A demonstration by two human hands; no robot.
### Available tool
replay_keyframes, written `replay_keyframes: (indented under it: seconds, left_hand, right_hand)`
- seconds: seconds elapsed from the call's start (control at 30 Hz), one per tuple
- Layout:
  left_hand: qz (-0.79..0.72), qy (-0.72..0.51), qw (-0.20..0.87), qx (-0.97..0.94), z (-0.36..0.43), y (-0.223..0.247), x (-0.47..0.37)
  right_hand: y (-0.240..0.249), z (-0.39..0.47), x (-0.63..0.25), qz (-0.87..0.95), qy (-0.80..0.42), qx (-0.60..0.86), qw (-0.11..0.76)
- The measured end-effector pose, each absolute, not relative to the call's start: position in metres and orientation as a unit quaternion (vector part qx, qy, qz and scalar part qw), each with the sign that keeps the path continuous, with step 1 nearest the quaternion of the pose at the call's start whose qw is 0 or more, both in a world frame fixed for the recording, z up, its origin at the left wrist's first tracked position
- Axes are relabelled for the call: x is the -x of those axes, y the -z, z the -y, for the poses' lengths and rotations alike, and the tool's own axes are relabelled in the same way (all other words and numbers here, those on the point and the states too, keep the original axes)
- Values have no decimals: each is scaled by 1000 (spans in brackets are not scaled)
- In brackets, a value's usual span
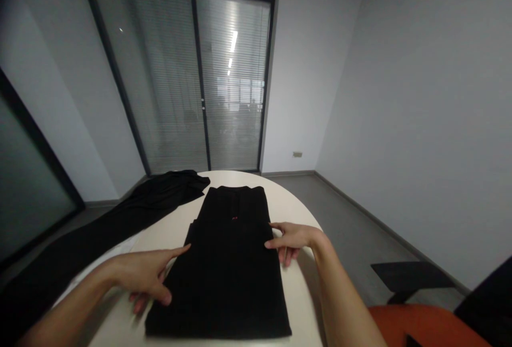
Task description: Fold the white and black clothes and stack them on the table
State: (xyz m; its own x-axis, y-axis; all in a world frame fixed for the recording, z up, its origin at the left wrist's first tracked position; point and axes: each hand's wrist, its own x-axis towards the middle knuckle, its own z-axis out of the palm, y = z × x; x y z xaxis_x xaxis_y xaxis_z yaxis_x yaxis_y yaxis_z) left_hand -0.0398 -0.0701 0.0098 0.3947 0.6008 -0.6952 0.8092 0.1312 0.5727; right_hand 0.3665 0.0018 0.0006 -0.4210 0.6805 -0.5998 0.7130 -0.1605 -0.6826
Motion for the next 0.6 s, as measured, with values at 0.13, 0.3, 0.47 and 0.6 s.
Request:
replay_keyframes:
  seconds: [0.13,0.3,0.47,0.6]
  left_hand:
    - [-588,-53,352,-727,52,3,44]
    - [-589,-208,118,-772,8,19,29]
    - [-548,-112,120,-820,-20,22,20]
    - [-537,-86,139,-827,-29,19,24]
  right_hand:
    - [7,-16,-356,-760,274,-572,-138]
    - [24,-27,-336,-830,158,-508,-169]
    - [28,-27,-333,-827,163,-519,-142]
    - [20,-22,-333,-814,193,-534,-122]
